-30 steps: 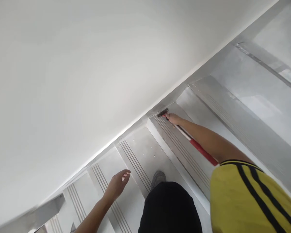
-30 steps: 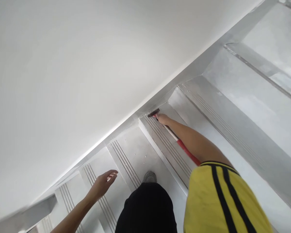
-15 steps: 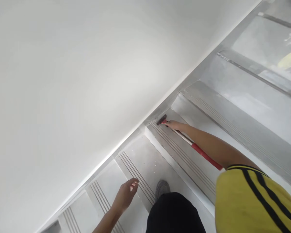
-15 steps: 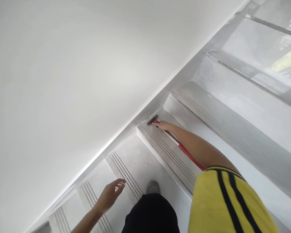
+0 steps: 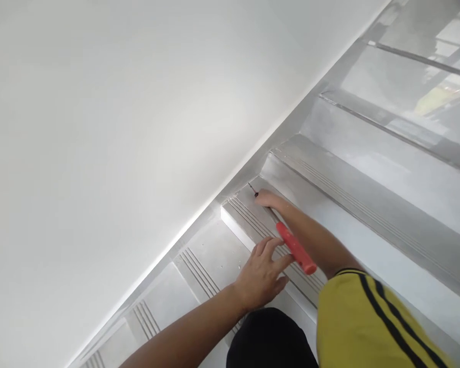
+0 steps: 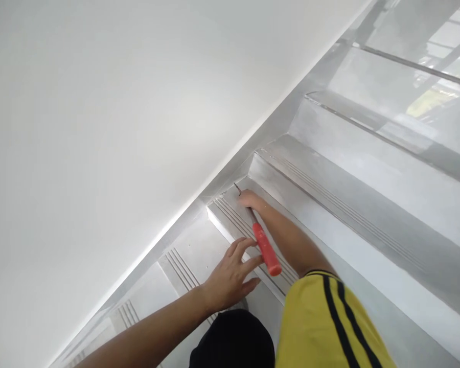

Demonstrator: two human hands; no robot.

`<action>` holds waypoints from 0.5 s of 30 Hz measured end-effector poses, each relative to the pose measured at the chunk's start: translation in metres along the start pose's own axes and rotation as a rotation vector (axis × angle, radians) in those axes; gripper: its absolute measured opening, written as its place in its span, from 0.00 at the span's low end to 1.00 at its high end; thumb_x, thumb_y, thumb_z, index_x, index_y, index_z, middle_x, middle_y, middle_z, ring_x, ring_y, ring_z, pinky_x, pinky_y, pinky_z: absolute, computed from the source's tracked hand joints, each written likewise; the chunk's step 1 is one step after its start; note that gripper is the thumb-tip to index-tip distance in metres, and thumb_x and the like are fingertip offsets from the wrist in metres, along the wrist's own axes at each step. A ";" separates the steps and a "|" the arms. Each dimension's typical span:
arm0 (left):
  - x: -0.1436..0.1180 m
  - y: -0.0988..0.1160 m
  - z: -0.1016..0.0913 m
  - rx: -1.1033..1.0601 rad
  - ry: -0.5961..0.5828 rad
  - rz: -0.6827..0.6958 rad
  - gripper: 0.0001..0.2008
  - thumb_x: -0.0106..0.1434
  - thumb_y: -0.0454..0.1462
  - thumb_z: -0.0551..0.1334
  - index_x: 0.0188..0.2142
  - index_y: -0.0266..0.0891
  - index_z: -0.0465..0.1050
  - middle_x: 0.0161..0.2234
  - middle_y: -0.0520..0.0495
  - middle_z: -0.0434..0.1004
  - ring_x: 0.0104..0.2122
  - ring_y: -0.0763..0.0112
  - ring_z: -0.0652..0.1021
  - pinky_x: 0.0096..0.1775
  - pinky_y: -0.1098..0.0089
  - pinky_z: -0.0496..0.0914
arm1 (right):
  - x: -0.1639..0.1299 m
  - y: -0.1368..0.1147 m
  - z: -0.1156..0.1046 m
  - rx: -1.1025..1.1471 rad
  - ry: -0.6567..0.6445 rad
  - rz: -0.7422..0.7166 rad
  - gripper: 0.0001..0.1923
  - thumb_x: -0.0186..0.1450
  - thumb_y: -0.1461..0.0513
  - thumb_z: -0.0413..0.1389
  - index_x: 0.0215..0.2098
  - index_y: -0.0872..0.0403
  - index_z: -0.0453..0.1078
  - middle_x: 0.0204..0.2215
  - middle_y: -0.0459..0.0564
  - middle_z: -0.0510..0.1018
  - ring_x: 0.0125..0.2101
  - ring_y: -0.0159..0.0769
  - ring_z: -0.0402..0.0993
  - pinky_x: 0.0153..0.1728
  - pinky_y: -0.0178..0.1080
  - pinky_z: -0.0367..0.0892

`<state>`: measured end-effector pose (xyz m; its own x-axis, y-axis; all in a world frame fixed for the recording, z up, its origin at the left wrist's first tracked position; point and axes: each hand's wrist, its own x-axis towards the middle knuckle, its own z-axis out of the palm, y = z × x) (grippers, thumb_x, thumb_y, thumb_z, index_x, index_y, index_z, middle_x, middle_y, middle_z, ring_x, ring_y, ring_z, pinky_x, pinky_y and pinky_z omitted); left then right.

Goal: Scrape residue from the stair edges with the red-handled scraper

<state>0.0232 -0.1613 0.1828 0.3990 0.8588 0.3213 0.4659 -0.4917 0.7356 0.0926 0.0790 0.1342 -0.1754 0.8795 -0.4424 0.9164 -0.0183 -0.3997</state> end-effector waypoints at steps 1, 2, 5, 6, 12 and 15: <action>-0.002 -0.001 0.003 -0.061 0.034 -0.044 0.18 0.57 0.33 0.58 0.48 0.45 0.65 0.55 0.41 0.58 0.56 0.54 0.59 0.54 0.48 0.59 | -0.002 0.003 0.007 0.125 0.016 0.014 0.04 0.47 0.70 0.57 0.20 0.56 0.67 0.14 0.50 0.68 0.26 0.42 0.71 0.25 0.36 0.61; -0.005 -0.003 0.006 -0.155 0.062 -0.121 0.12 0.59 0.34 0.56 0.44 0.43 0.67 0.53 0.41 0.61 0.55 0.56 0.62 0.54 0.50 0.60 | -0.006 0.007 0.015 0.309 0.041 0.031 0.03 0.48 0.68 0.56 0.22 0.57 0.67 0.14 0.48 0.67 0.23 0.39 0.70 0.23 0.35 0.61; -0.018 -0.010 0.012 -0.646 0.054 -0.552 0.08 0.62 0.41 0.52 0.34 0.40 0.64 0.43 0.41 0.68 0.43 0.63 0.72 0.46 0.55 0.68 | -0.022 0.023 0.038 0.973 0.169 0.046 0.06 0.52 0.63 0.54 0.29 0.57 0.65 0.14 0.43 0.65 0.15 0.30 0.63 0.17 0.33 0.61; -0.021 -0.012 0.013 -0.824 0.030 -0.712 0.11 0.63 0.45 0.51 0.34 0.40 0.63 0.40 0.43 0.69 0.39 0.65 0.74 0.42 0.58 0.70 | -0.026 0.028 0.044 1.118 0.224 0.025 0.08 0.53 0.61 0.54 0.31 0.56 0.64 0.14 0.42 0.64 0.14 0.28 0.61 0.16 0.32 0.61; -0.026 -0.025 0.032 -1.054 0.001 -1.031 0.29 0.54 0.53 0.59 0.49 0.45 0.52 0.33 0.51 0.66 0.23 0.77 0.70 0.24 0.70 0.70 | -0.027 0.061 0.049 1.314 0.518 -0.087 0.14 0.52 0.55 0.55 0.34 0.53 0.61 0.17 0.38 0.63 0.14 0.25 0.60 0.16 0.30 0.63; -0.026 -0.035 0.054 -1.034 -0.068 -0.994 0.29 0.57 0.54 0.55 0.53 0.44 0.52 0.27 0.55 0.63 0.18 0.80 0.66 0.19 0.75 0.65 | -0.022 0.081 0.037 1.205 0.580 -0.112 0.16 0.53 0.53 0.54 0.36 0.53 0.60 0.18 0.38 0.63 0.14 0.25 0.61 0.18 0.31 0.64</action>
<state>0.0390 -0.1744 0.1171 0.3049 0.7548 -0.5807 -0.1919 0.6460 0.7388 0.1572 0.0405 0.0819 0.2232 0.9715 -0.0793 -0.0315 -0.0741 -0.9968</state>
